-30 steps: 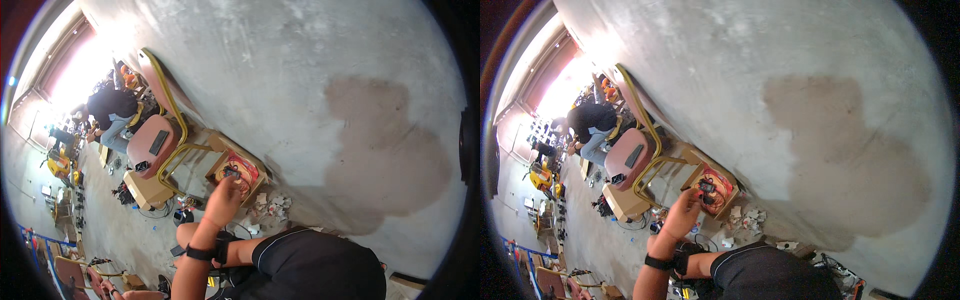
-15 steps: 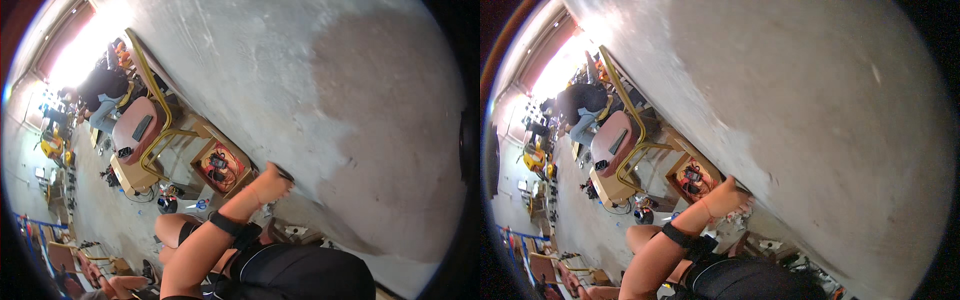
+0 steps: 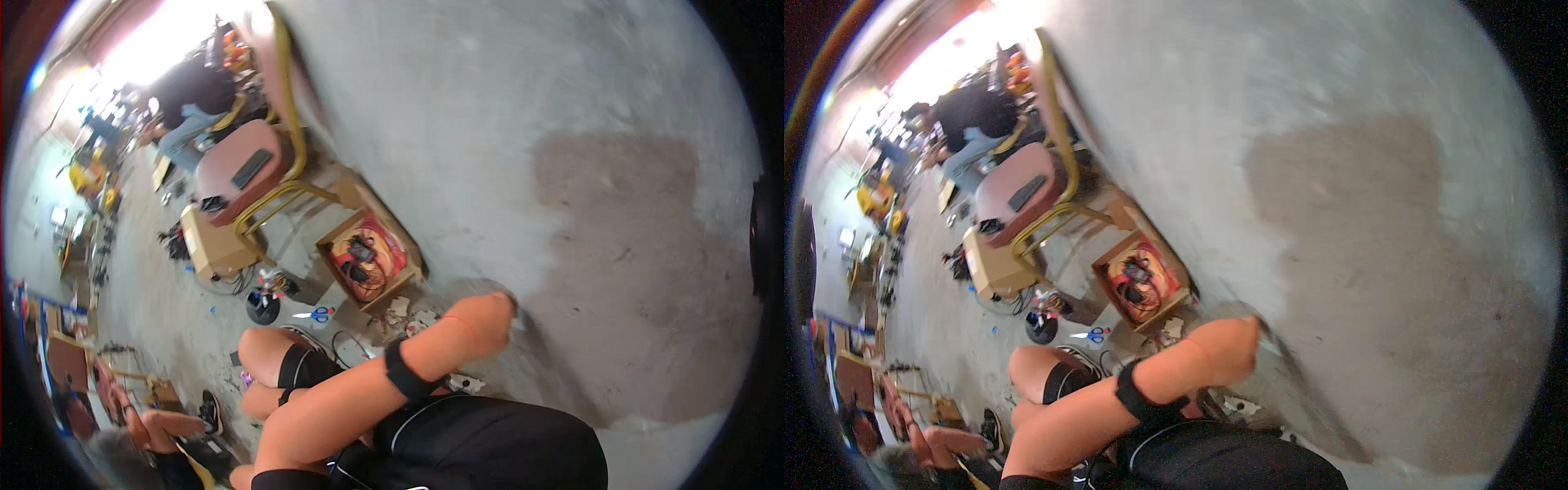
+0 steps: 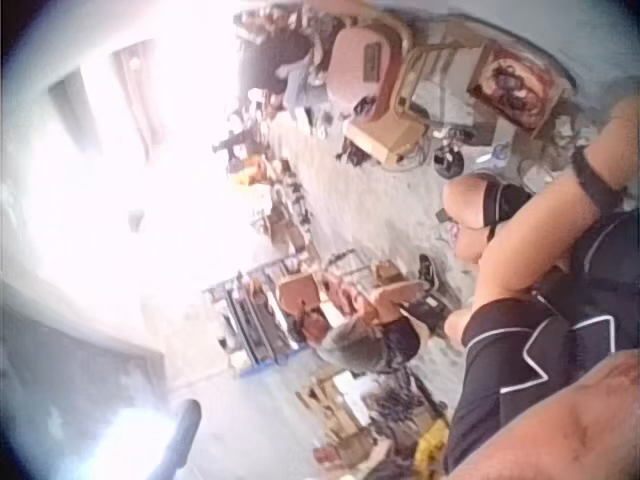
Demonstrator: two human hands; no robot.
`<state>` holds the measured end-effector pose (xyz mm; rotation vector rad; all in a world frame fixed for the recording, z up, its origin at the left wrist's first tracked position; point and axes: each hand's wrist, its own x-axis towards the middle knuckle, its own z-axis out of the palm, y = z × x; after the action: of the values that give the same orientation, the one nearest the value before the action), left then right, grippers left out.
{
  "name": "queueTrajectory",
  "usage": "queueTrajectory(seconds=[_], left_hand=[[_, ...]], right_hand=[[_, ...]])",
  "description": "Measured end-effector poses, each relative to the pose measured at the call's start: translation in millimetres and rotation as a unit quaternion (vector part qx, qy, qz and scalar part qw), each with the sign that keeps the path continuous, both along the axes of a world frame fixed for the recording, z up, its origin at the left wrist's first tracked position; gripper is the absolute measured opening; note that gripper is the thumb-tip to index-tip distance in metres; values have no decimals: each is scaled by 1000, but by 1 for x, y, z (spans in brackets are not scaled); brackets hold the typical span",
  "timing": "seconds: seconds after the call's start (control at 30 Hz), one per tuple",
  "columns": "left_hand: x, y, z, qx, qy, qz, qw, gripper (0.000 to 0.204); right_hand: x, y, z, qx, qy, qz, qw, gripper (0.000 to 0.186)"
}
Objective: Inspect and manipulate a circuit board assembly with a heat sink and wiring.
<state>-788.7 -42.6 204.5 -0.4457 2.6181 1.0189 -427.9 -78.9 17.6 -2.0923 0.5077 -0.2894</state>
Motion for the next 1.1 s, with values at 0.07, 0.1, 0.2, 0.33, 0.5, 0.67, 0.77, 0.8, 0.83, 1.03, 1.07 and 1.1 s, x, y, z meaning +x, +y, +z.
queueTrajectory(seconds=[0.07,0.1,0.2,0.33,0.5,0.67,0.77,0.8,0.83,1.03,1.07,1.1], left_hand=[[2,2,23,-28,34,-29,999,23],[4,5,37,-39,52,-45,997,23],[31,12,70,-16,174,-40,984,26],[128,-21,84,-24,307,49,950,27],[360,-52,44,-153,316,432,831,34],[526,21,-24,-138,333,677,642,35],[557,59,-47,-113,364,725,574,34],[565,67,-51,-134,395,713,564,34],[570,74,-55,-122,401,719,554,35],[587,85,-104,-234,236,770,544,20],[589,84,-116,-257,194,751,576,18],[588,85,-127,-232,120,784,563,19]], right_hand=[[-1,3,6,-5,20,9,1000,40],[1,5,8,-8,33,17,999,40],[10,6,6,-11,86,36,996,40],[28,-6,22,-11,174,45,984,41],[3,-13,89,42,19,-153,987,27],[33,-38,98,335,-236,-321,854,23],[73,-44,92,302,-252,-264,881,25],[90,-41,96,245,-277,-242,897,25],[106,-34,100,166,-340,-207,902,26],[169,4,84,0,-192,-105,976,41],[177,7,67,-9,-158,-61,985,44],[182,10,47,95,-137,-57,984,45]])
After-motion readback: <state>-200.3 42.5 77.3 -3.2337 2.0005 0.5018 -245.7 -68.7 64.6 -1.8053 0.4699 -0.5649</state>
